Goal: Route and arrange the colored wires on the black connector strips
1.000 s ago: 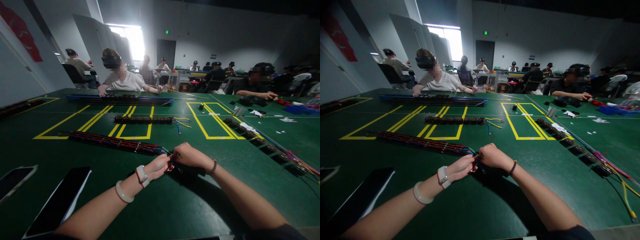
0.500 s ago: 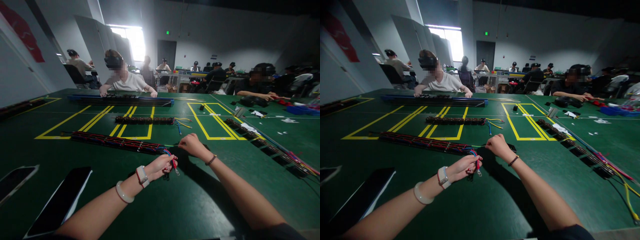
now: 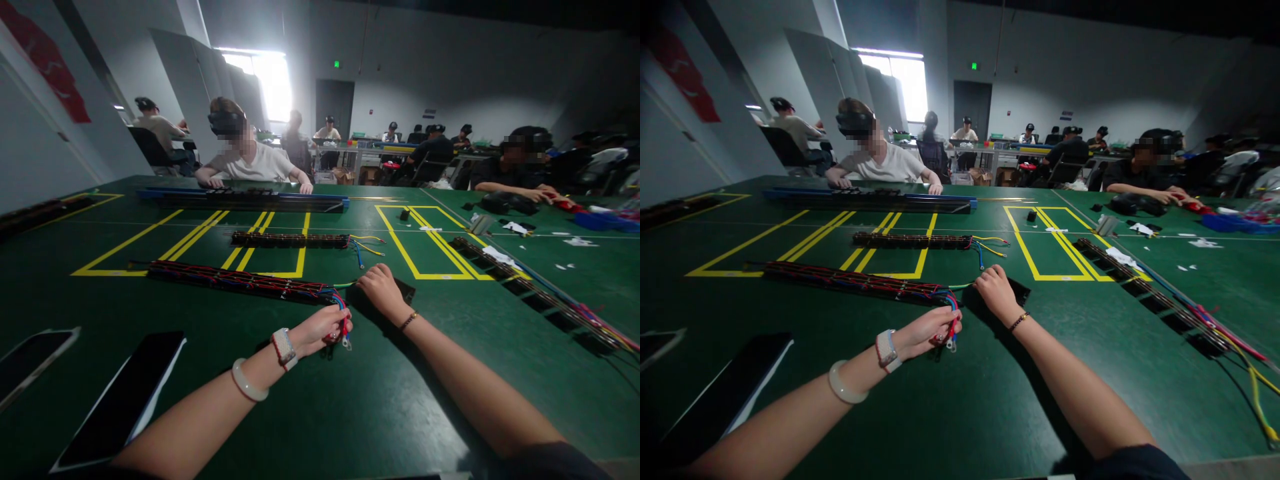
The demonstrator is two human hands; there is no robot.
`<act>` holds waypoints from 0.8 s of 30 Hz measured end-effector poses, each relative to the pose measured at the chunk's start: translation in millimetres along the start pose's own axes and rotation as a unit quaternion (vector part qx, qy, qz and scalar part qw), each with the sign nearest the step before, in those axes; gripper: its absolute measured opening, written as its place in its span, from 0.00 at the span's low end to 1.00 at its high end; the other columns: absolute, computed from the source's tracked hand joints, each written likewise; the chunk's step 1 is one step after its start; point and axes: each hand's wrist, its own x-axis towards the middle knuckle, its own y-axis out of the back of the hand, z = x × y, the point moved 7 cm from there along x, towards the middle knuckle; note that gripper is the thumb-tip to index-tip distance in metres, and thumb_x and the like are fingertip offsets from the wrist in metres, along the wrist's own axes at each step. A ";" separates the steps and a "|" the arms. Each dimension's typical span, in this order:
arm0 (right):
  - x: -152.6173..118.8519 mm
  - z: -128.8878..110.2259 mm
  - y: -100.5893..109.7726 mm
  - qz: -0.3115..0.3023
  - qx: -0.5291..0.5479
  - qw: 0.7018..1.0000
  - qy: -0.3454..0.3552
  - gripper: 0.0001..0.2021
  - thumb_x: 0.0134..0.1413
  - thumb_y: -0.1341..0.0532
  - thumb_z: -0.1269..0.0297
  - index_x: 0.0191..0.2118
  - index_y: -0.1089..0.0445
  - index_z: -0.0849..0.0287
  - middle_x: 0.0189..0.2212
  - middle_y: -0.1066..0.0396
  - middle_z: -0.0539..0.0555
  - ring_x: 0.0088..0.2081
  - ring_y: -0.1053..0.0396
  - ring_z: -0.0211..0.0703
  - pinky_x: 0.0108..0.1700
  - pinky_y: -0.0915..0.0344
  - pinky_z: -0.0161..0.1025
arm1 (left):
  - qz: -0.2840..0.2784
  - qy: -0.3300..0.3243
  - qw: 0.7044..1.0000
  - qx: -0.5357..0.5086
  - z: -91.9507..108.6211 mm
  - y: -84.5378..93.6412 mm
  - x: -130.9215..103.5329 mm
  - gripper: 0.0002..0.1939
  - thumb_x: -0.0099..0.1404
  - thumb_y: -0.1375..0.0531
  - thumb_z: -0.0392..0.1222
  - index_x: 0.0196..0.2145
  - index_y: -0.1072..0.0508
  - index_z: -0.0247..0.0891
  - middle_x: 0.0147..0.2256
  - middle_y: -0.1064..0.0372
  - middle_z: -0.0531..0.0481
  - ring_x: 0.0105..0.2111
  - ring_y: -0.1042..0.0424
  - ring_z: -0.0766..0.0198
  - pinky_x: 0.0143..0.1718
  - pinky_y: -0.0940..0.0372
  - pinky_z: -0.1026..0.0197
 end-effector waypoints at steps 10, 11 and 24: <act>-33.8 -46.1 37.8 0.113 0.098 0.941 0.302 0.15 0.62 0.48 0.61 0.49 0.33 0.63 0.35 0.30 0.56 0.36 0.37 0.40 0.47 0.42 0.42 | 0.011 -0.024 1.000 -0.014 -6.2 7.5 6.3 0.08 0.64 0.44 0.40 0.33 0.40 0.35 0.23 0.38 0.54 0.18 0.41 0.75 0.18 0.52 0.70; -35.3 -49.7 40.1 0.115 0.101 0.936 0.318 0.17 0.62 0.49 0.59 0.50 0.34 0.64 0.35 0.30 0.56 0.35 0.37 0.41 0.46 0.41 0.43 | 0.015 -0.026 0.999 -0.020 -6.7 8.3 7.1 0.07 0.64 0.44 0.39 0.33 0.40 0.35 0.22 0.39 0.55 0.17 0.42 0.75 0.18 0.53 0.70; 8.8 -27.1 30.3 -0.001 0.170 0.985 -0.018 0.23 0.68 0.62 0.60 0.33 0.34 0.62 0.27 0.30 0.56 0.30 0.34 0.39 0.35 0.43 0.36 | 0.036 -0.012 0.999 0.010 -8.0 9.4 6.0 0.04 0.68 0.51 0.36 0.36 0.40 0.33 0.28 0.32 0.46 0.18 0.39 0.75 0.19 0.50 0.71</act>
